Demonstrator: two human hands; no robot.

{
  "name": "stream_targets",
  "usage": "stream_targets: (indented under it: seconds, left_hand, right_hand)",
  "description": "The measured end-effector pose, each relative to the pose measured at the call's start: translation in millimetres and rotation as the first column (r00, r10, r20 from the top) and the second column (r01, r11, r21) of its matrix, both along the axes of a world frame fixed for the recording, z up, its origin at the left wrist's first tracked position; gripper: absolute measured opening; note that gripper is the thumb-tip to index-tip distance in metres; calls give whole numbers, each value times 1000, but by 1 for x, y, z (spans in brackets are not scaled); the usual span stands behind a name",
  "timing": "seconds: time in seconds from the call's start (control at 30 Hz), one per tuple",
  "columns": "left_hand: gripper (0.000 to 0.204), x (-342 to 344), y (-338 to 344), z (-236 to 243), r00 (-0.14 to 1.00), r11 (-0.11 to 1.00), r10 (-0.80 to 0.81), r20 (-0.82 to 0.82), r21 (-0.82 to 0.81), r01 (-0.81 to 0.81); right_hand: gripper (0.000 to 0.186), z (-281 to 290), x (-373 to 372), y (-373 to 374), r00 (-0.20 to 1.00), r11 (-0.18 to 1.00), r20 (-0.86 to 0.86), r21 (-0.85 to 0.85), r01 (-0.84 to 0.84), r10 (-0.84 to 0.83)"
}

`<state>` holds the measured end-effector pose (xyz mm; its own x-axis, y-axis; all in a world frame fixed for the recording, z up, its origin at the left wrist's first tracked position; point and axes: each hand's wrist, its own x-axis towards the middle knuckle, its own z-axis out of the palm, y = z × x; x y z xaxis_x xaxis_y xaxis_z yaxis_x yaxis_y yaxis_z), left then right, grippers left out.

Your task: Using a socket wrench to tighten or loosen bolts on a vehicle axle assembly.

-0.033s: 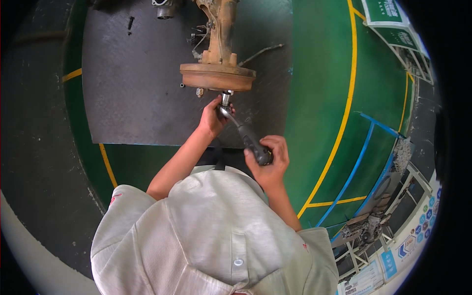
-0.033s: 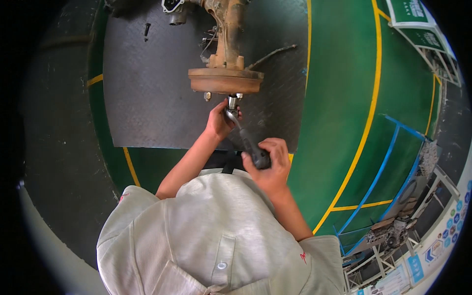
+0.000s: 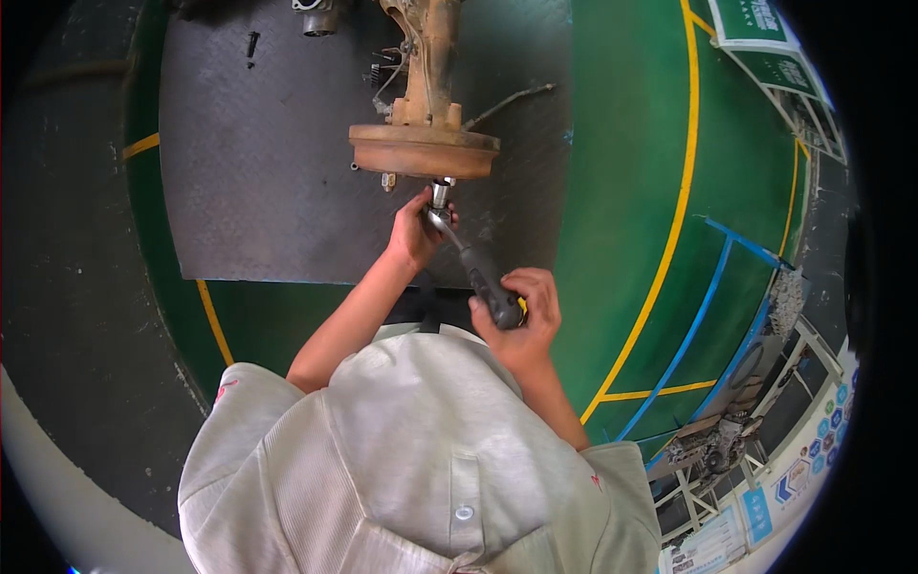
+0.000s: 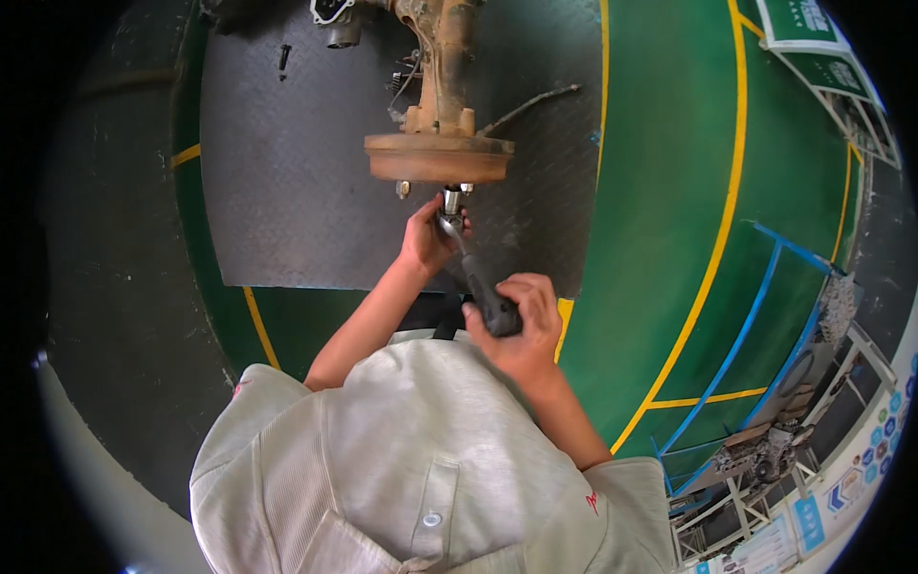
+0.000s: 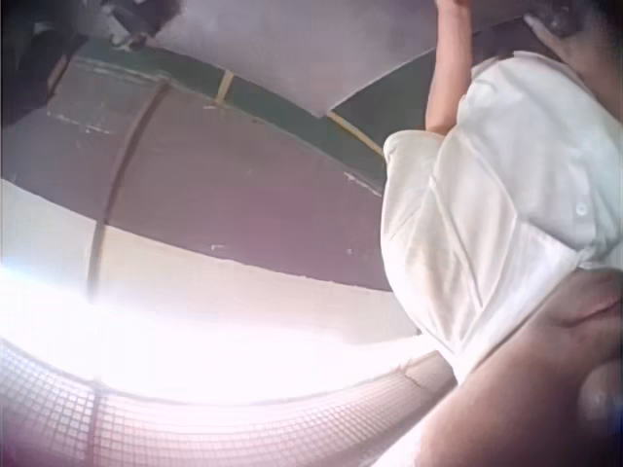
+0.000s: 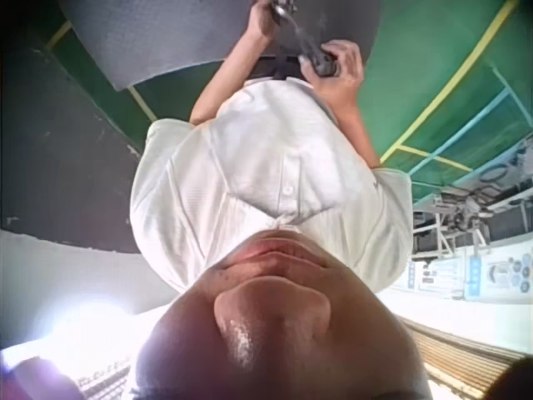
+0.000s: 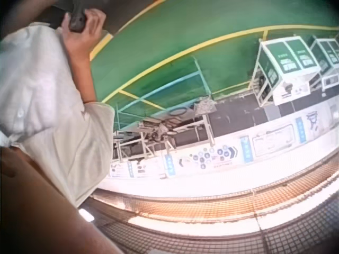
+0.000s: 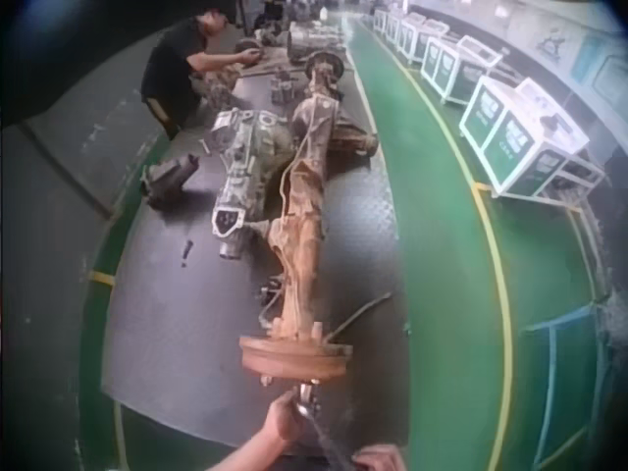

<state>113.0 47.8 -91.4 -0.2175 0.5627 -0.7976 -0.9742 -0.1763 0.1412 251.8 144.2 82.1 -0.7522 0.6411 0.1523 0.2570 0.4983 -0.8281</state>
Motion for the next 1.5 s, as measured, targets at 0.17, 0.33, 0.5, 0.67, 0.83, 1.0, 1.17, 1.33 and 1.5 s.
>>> stream_targets:
  seconds: [0.17,0.33,0.5,0.67,0.83,1.0,1.17,1.33,1.5]
  left_hand:
    - [33,3,9,14,996,997,73,47,0,-73]
    - [35,6,10,17,993,994,112,24,-5,-112]
    - [36,6,11,18,990,992,129,58,-7,-129]
    - [35,14,7,23,994,994,106,32,-37,-105]
    - [36,20,2,33,993,995,94,77,-21,-93]
    - [37,8,-4,58,1000,1000,-1,27,-19,1]
    - [34,-6,-21,86,993,998,40,-107,59,-33]
    - [34,-18,-40,123,918,965,85,-388,260,20]
    - [39,-25,-52,172,791,851,156,-591,487,196]
  right_hand:
    - [40,4,-16,17,995,995,-2,19,-96,96]
    - [39,2,-26,30,992,992,-24,28,-124,125]
    - [36,4,-21,33,992,992,-7,8,-124,124]
    - [35,5,-18,36,994,994,21,-12,-108,108]
    - [32,17,-12,40,991,992,26,3,-128,128]
    - [28,27,0,56,994,993,-13,-52,-107,106]
    - [28,40,25,56,996,946,50,-318,-59,78]
    - [29,44,51,20,984,903,176,-423,70,6]
    - [29,72,69,-15,991,916,78,-380,131,-109]
